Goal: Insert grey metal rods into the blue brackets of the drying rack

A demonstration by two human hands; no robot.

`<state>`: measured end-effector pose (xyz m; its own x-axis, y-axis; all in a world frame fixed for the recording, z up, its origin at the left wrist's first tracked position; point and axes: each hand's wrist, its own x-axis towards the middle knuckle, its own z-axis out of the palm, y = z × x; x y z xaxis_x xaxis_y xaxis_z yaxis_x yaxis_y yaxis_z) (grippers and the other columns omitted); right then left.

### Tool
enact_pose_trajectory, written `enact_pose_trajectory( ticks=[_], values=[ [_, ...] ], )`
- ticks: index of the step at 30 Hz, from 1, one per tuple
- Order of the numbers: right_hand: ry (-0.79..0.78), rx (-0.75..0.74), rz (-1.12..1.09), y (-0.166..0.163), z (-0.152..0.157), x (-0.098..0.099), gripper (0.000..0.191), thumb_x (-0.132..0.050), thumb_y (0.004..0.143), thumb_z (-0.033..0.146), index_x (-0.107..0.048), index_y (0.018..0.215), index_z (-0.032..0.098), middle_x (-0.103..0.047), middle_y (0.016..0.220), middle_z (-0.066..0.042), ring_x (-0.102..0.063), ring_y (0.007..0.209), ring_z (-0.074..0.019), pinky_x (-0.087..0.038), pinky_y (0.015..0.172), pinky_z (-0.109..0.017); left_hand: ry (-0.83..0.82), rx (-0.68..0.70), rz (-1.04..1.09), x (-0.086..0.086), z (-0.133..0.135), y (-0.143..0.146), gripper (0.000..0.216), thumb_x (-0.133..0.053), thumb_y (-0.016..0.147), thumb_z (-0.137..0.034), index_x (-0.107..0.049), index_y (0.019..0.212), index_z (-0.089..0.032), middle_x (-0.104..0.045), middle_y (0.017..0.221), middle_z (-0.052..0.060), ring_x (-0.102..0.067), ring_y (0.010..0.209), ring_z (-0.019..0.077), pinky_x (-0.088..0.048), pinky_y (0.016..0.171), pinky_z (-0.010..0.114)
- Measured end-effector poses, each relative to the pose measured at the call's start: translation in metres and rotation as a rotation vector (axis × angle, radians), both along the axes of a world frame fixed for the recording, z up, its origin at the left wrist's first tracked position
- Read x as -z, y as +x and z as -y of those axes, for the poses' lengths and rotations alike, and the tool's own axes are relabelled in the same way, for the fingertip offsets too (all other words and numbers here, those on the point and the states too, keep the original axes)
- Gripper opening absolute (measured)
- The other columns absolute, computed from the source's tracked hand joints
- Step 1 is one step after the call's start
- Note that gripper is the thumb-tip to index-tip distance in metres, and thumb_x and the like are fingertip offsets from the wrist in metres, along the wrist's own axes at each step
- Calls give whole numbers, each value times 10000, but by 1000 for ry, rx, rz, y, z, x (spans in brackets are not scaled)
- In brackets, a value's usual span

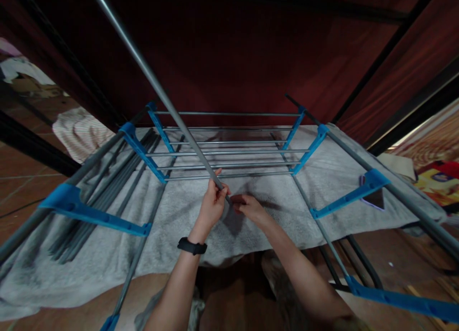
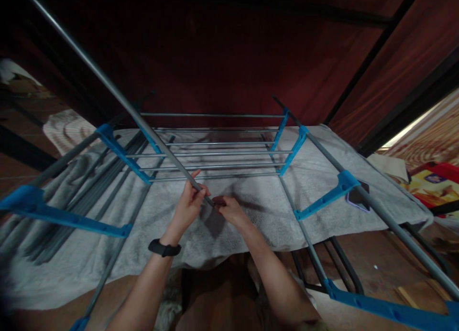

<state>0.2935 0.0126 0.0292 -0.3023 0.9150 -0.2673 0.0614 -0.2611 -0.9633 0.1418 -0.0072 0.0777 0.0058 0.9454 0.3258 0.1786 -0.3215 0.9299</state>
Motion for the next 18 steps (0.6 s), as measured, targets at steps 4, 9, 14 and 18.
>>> enact_pose_trajectory(
  ticks=[4,9,14,18],
  values=[
    [14,19,-18,9,-3,-7,225,-606,698,187,-732,884,197,-715,857,-25,-604,735,-151,-483,695,-284,-6,-23,-92,2,-1,-6,506,-447,922,-192,-334,1413,-241,-538,840,-19,-545,783,123,-439,783,275],
    [-35,129,-33,18,-7,-12,222,-650,696,251,-735,896,205,-722,843,-45,-635,756,-169,-499,709,-308,16,-60,-160,4,-3,-14,348,-417,916,-180,-424,1263,-209,-532,835,-12,-536,780,132,-440,788,282],
    [-18,194,-82,26,-10,-14,260,-714,673,361,-738,878,203,-737,880,-72,-650,767,-175,-524,734,-330,17,-102,-192,4,-5,-22,316,-394,895,-157,-462,1200,-203,-566,850,1,-563,823,143,-449,839,300],
    [-14,225,-90,32,-14,-17,280,-735,646,373,-734,870,205,-745,865,-66,-645,725,-157,-527,718,-319,-14,-100,-238,6,-6,-31,301,-403,857,-143,-506,1132,-206,-604,892,19,-584,894,158,-443,900,328]
  ],
)
